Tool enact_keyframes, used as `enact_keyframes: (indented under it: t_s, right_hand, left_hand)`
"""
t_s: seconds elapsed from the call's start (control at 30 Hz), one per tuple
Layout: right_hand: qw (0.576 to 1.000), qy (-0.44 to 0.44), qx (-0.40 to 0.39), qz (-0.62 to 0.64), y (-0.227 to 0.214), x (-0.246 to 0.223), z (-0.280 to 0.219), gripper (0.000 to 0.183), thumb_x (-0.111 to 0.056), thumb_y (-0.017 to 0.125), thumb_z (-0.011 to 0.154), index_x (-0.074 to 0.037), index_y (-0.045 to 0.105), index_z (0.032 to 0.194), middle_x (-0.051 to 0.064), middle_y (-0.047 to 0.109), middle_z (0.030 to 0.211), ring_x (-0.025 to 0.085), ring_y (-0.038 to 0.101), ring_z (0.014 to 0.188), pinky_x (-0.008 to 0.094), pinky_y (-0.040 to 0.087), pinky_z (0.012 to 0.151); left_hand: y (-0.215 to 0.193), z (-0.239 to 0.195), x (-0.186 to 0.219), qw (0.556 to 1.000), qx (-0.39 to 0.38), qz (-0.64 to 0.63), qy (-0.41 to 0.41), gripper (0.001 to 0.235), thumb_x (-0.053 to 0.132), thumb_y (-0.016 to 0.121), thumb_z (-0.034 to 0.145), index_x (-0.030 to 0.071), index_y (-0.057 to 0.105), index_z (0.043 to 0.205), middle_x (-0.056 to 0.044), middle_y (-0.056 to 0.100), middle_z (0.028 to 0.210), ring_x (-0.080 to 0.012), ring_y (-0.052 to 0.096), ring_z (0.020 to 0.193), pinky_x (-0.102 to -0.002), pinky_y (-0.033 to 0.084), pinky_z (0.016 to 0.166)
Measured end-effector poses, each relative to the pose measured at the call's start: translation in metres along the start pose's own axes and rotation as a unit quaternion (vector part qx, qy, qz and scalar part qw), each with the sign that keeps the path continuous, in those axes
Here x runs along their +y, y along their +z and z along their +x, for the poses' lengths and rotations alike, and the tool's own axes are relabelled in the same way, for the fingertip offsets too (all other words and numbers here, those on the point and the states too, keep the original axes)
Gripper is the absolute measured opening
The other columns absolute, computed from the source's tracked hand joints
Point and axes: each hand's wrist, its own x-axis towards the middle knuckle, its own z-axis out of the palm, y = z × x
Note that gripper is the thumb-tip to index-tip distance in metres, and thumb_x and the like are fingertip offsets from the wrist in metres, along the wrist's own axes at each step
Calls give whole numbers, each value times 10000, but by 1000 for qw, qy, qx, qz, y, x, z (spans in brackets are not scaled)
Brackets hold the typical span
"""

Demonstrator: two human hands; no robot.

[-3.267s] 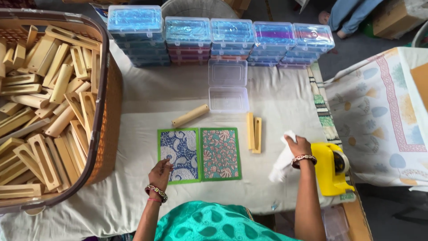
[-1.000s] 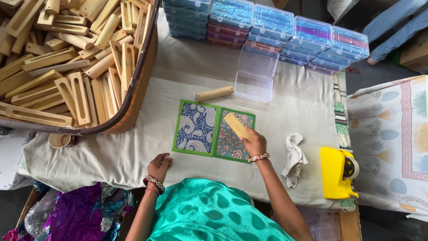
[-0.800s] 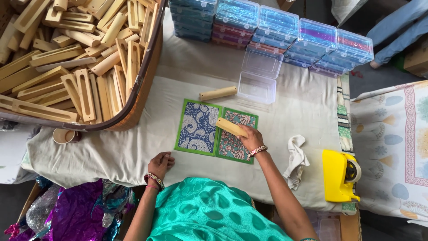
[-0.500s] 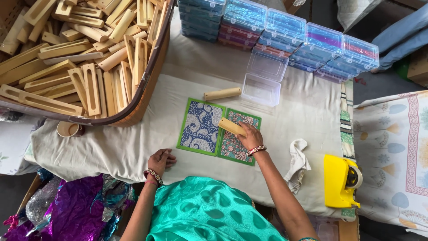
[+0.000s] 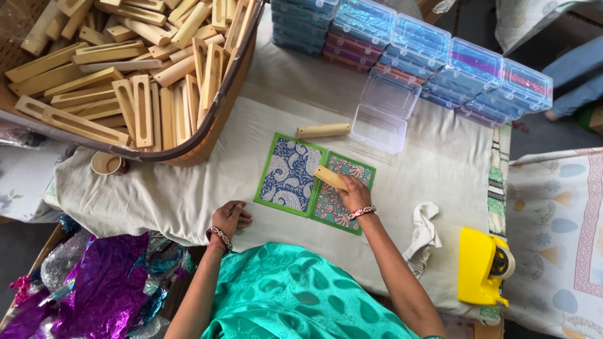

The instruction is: The person wipes a clear plastic container with a white cloth, then takes purple metallic foil sheets from a basket, wraps a foil sheet around a wooden handle piece on the table, and presses and rolls the wrapped handle with both hands to smooth the foil around it.

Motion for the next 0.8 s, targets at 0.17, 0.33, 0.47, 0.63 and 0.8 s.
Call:
enact_keyframes:
  t_s: [0.17,0.33,0.47,0.63,0.8]
  right_hand:
    - [1000,5,-27,14,3,14,8,547,-198,837,786,-176,671,1307,122,729,1183,299,704,1052,411,558,926]
    - [995,-91,-41,-1,20,46,18,632,-206,854,763,-168,649,1360,133,710,1250,330,674,1117,443,537,964]
    - [989,-134,39,-53,-8,0,-13,758,-270,867,737,-76,608,1423,170,625,1332,366,569,1243,505,481,1038]
    - [989,-111,82,55,15,-43,-88,594,-325,774,932,-64,617,1443,179,585,1373,364,553,1310,479,465,1122]
    - [994,-68,74,-39,66,-73,-122,537,-405,690,971,-78,631,1393,160,558,1434,363,501,1365,566,381,1116]
  left_hand:
    - [7,-3,5,1000,28,-2,-7,311,227,510,1032,5,672,1177,-118,762,842,-205,759,708,-300,588,589]
    - [16,0,0,992,80,-86,-33,288,223,545,1035,4,657,1185,-126,725,779,-210,716,633,-332,602,561]
    - [16,-10,6,993,81,-83,-18,263,178,538,1022,9,659,1185,-126,720,757,-215,723,608,-355,627,563]
    - [20,-3,4,993,76,-88,-2,260,159,510,1027,4,669,1162,-154,708,735,-223,716,596,-351,621,550]
    - [0,11,-33,983,-47,-142,106,257,155,635,978,-6,654,1177,-117,717,873,-190,730,703,-337,596,620]
